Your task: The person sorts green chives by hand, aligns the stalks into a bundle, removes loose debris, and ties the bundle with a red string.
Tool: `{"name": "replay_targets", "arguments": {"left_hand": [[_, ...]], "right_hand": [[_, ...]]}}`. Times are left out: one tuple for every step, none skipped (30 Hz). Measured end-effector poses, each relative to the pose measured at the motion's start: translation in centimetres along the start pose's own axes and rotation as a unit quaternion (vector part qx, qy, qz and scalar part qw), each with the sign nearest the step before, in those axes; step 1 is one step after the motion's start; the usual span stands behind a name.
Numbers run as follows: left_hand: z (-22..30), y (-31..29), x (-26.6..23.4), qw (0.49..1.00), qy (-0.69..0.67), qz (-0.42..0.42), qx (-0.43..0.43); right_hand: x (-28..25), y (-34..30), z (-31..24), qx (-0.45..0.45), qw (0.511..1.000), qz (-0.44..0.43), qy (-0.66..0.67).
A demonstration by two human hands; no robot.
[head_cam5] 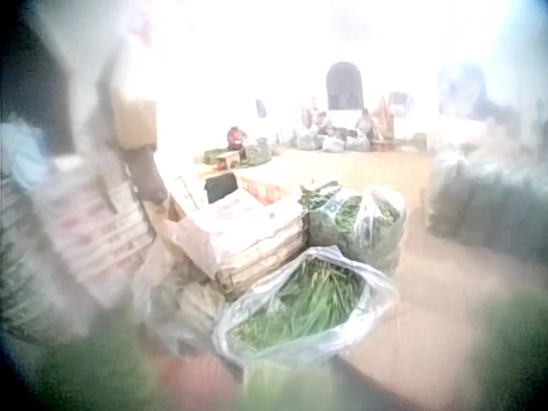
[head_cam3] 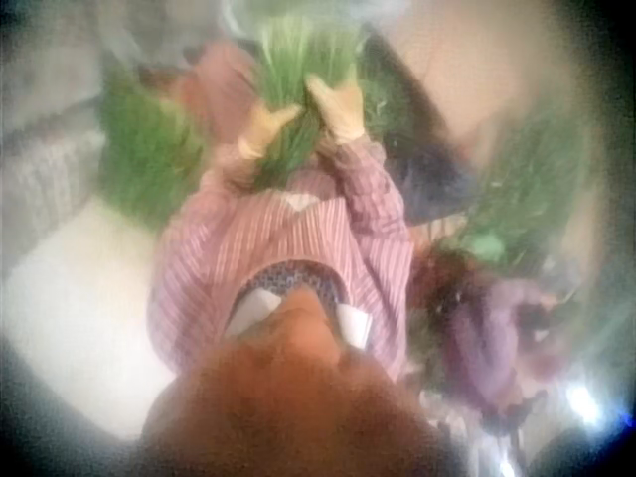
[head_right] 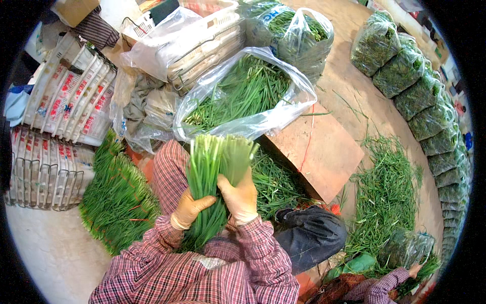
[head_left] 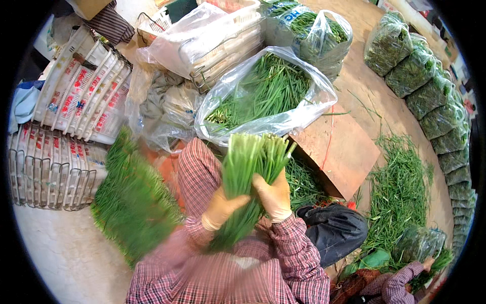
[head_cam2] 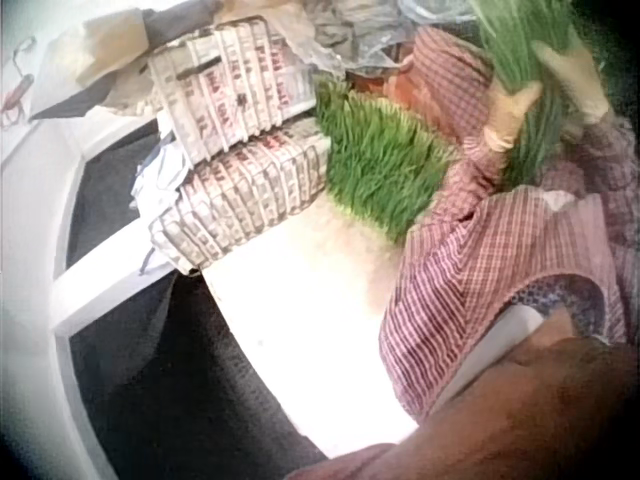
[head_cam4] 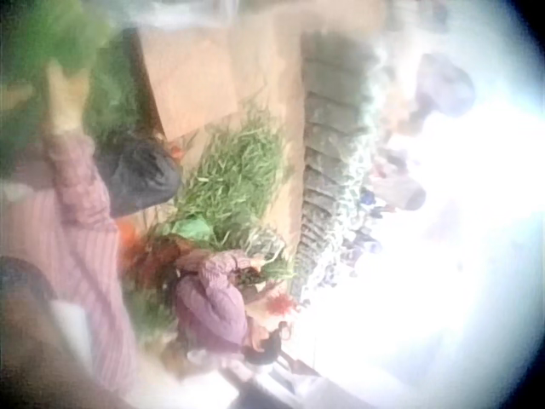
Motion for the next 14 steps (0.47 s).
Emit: {"name": "replay_targets", "arguments": {"left_hand": [[-0.3,0.2,0.4,1.0,0.011,-0.009,0.02],[-0.8,0.4,0.5,0.999,0.025,-0.017,0.036],[-0.7,0.5,0.5,0.997,0.045,-0.028,0.055],[-0.2,0.4,1.1,0.994,0.065,-0.042,0.071],[0.2,0.4,1.6,0.991,0.084,-0.055,0.088],[-0.1,1.2,1.8,0.992,0.08,-0.077,0.066],[0.3,1.3,2.2,0.993,0.077,-0.074,0.059],[0.9,1.2,2.8,0.993,0.074,-0.07,0.051],[1.3,1.2,3.1,0.994,0.07,-0.066,0.044],[1.0,1.5,2.9,0.994,0.068,-0.074,0.041],[0.9,1.6,2.7,0.993,0.079,-0.081,0.032],[0.9,1.7,2.6,0.992,0.09,-0.087,0.023],[1.0,2.0,2.6,0.99,0.101,-0.095,0.014],[1.1,2.1,2.6,0.99,0.101,-0.097,0.014]], "right_hand": [[0.1,0.6,-0.9,-0.033,0.998,-0.009,-0.05],[0.5,0.7,-2.5,-0.056,0.994,-0.03,-0.083],[0.5,0.9,-2.5,-0.083,0.992,-0.029,-0.091],[0.5,0.9,-2.6,-0.108,0.989,-0.026,-0.1],[0.7,1.0,-3.0,-0.134,0.985,-0.023,-0.109],[1.1,1.0,-3.0,-0.128,0.991,-0.014,0.029],[1.2,0.8,-3.3,-0.143,0.989,-0.02,-0.039],[1.1,0.4,-3.5,-0.157,0.981,-0.027,-0.106],[1.2,0.2,-3.8,-0.17,0.97,-0.033,-0.173],[1.5,0.2,-4.2,-0.167,0.975,-0.03,-0.141],[1.8,0.1,-5.0,-0.19,0.96,-0.052,-0.2],[2.1,0.1,-5.8,-0.212,0.94,-0.074,-0.257],[2.0,0.0,-6.5,-0.233,0.915,-0.094,-0.316],[1.9,0.1,-6.5,-0.233,0.915,-0.093,-0.317]]}}
Point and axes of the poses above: each hand's wrist, its own y-axis towards the middle knuckle, its own x-axis out of the palm, z = x × y, the point moved 7 cm from there along y, towards the middle knuckle, and after that the axes turned 15 degrees about -x, right-handed, at the moved point
